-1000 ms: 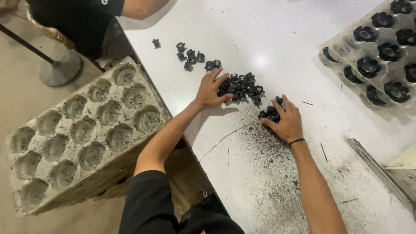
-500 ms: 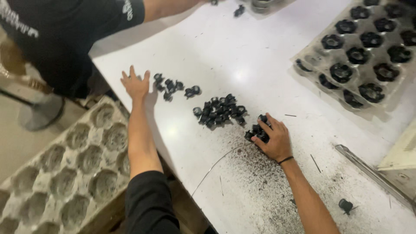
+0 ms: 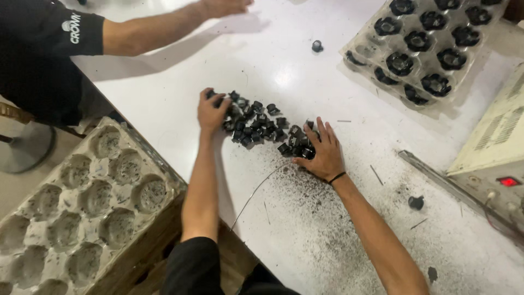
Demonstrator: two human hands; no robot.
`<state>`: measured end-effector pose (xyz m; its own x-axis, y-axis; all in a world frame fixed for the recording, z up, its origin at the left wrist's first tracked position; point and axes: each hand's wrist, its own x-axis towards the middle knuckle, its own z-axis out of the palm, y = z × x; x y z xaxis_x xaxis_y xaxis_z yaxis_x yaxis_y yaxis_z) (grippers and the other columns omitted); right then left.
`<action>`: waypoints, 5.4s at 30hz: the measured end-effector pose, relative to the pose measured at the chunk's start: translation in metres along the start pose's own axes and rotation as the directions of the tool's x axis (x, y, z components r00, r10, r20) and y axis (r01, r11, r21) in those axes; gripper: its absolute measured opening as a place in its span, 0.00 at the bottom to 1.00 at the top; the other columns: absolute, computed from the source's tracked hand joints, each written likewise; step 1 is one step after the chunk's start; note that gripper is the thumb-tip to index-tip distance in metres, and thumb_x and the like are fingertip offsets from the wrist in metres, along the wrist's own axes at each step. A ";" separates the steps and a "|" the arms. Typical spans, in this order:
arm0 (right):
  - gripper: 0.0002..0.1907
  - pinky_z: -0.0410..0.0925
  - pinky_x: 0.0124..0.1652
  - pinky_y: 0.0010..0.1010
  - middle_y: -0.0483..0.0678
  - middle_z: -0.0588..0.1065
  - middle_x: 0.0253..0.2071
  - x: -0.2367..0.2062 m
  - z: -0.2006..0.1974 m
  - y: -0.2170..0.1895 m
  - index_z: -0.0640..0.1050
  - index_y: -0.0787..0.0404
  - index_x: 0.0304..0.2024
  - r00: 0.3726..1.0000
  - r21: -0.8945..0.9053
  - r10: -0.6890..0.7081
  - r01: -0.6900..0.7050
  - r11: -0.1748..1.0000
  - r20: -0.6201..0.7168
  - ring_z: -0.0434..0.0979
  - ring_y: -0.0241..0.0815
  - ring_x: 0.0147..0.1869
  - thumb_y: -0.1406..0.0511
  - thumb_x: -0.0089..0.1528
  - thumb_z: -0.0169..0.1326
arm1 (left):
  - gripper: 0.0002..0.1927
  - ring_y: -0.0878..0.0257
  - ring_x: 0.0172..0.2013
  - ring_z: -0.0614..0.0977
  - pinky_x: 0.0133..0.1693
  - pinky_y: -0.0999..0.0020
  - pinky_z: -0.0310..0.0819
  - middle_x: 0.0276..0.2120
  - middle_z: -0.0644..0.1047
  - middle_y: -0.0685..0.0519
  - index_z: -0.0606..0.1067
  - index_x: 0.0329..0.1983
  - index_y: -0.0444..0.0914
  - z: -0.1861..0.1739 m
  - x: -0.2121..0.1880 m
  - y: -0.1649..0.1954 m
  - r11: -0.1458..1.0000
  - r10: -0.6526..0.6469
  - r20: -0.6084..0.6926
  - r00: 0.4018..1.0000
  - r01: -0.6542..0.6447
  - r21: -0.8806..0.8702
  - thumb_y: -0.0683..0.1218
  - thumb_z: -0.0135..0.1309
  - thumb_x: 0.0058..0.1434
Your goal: The person gathers black plastic coil-assembly parts from a worktable and stacks them into a clear tray, then sweeps scattered parts into a pile and arranges them into neat rows on the bench. They then use a handheld tool with a white handle to press along the rows of parts, working across the grid.
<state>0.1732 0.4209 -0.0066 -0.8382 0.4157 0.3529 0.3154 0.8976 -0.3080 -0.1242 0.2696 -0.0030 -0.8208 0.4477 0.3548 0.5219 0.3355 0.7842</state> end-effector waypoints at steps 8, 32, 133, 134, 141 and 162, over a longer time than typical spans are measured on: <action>0.58 0.53 0.70 0.60 0.55 0.58 0.77 -0.002 -0.003 -0.019 0.64 0.45 0.73 0.986 0.001 0.097 -0.098 0.995 0.138 0.52 0.65 0.79 0.24 0.49 0.47 | 0.24 0.46 0.59 0.75 0.56 0.52 0.72 0.61 0.73 0.45 0.82 0.53 0.45 0.091 -0.078 0.059 0.985 0.168 0.010 0.986 -0.168 0.047 0.58 0.66 0.55; 0.52 0.45 0.68 0.64 0.66 0.50 0.77 -0.224 -0.076 0.132 0.58 0.58 0.75 0.867 -0.329 0.488 -0.492 0.806 -0.101 0.47 0.65 0.79 0.33 0.60 0.42 | 0.42 0.41 0.68 0.68 0.67 0.44 0.63 0.68 0.70 0.43 0.70 0.70 0.50 0.194 0.006 0.131 0.902 0.341 0.527 0.778 -0.428 0.048 0.75 0.52 0.58; 0.35 0.32 0.70 0.75 0.45 0.53 0.84 -0.408 -0.114 0.054 0.72 0.41 0.74 0.737 -0.540 0.654 -0.625 0.564 -0.170 0.41 0.55 0.87 0.51 0.64 0.59 | 0.39 0.24 0.75 0.46 0.71 0.37 0.49 0.76 0.45 0.27 0.59 0.76 0.32 0.240 -0.445 0.253 0.767 0.621 0.616 0.485 -0.538 -0.349 0.62 0.46 0.72; 0.34 0.33 0.70 0.75 0.45 0.53 0.84 -0.410 -0.117 0.055 0.71 0.40 0.73 0.735 -0.535 0.662 -0.623 0.571 -0.149 0.42 0.55 0.87 0.50 0.64 0.59 | 0.39 0.23 0.74 0.46 0.69 0.37 0.50 0.75 0.45 0.26 0.59 0.75 0.31 0.238 -0.443 0.253 0.782 0.604 0.630 0.489 -0.515 -0.351 0.62 0.46 0.71; 0.39 0.33 0.65 0.79 0.57 0.54 0.78 -0.387 -0.108 0.034 0.66 0.48 0.73 0.761 -0.218 0.578 -0.642 0.735 -0.294 0.46 0.65 0.81 0.37 0.67 0.41 | 0.37 0.35 0.71 0.62 0.68 0.43 0.60 0.73 0.59 0.36 0.65 0.73 0.39 0.228 -0.371 0.227 0.715 0.671 0.604 0.429 -0.589 -0.376 0.42 0.55 0.57; 0.20 0.45 0.72 0.59 0.51 0.68 0.68 -0.318 -0.100 0.065 0.76 0.58 0.59 0.784 -0.317 0.573 -0.620 0.717 -0.239 0.66 0.46 0.70 0.66 0.64 0.58 | 0.23 0.42 0.52 0.75 0.51 0.50 0.72 0.59 0.72 0.41 0.73 0.52 0.40 0.234 -0.326 0.207 0.579 0.813 0.479 0.331 -0.549 -0.603 0.41 0.60 0.52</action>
<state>0.5048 0.3620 -0.0501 -0.3706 0.8750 0.3114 0.8873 0.4326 -0.1597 0.3055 0.3872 -0.0750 0.2642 0.8180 0.5109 0.6129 -0.5514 0.5660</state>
